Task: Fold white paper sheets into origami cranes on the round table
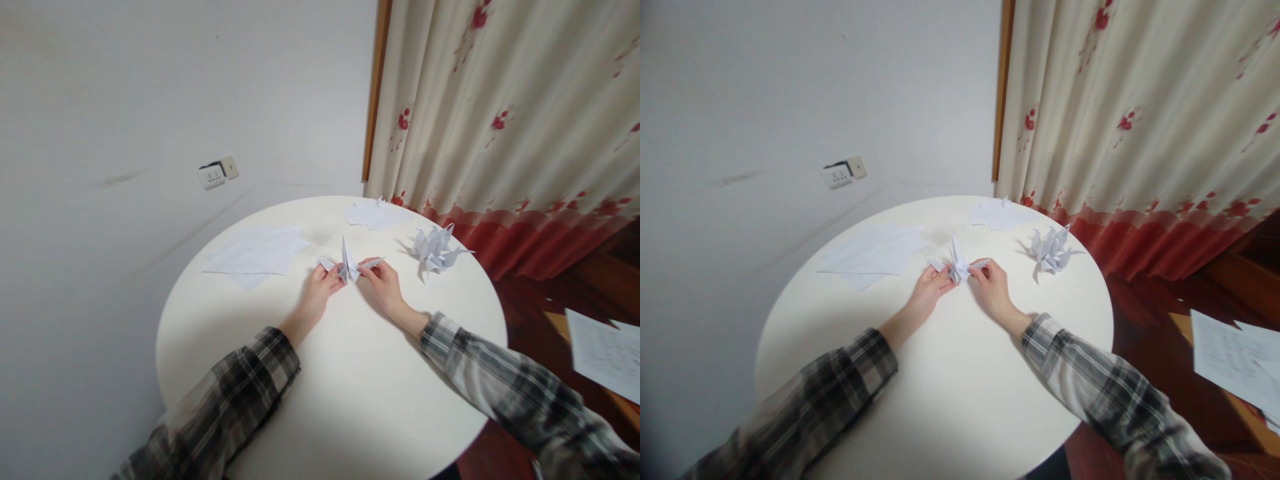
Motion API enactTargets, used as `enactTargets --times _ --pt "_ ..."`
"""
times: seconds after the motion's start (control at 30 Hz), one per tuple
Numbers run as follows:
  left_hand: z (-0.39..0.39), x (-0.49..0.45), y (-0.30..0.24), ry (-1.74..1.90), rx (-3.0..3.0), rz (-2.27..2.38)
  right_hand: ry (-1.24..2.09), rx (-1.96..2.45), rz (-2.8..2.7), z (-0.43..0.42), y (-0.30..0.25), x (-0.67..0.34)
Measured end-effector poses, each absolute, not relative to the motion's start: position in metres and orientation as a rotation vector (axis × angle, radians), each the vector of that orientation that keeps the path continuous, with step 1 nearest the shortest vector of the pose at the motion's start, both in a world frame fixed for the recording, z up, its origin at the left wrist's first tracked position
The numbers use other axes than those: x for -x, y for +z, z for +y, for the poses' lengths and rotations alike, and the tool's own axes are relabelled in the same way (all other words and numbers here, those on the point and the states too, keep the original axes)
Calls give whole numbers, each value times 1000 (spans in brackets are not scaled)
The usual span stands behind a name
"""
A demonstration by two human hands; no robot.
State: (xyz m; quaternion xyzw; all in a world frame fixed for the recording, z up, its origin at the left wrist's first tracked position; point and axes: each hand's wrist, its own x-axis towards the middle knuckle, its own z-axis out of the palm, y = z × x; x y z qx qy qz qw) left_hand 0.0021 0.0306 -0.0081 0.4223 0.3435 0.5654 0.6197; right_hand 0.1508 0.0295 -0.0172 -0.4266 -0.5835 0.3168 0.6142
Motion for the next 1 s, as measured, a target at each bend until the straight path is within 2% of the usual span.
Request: enactTargets --times 0.3,1.0 --pt "37 -3 -8 1218 -1243 775 505 1043 -1628 27 -5 -156" --pt "40 -1 -12 1339 -1312 924 522 1125 -1662 35 -6 -147"
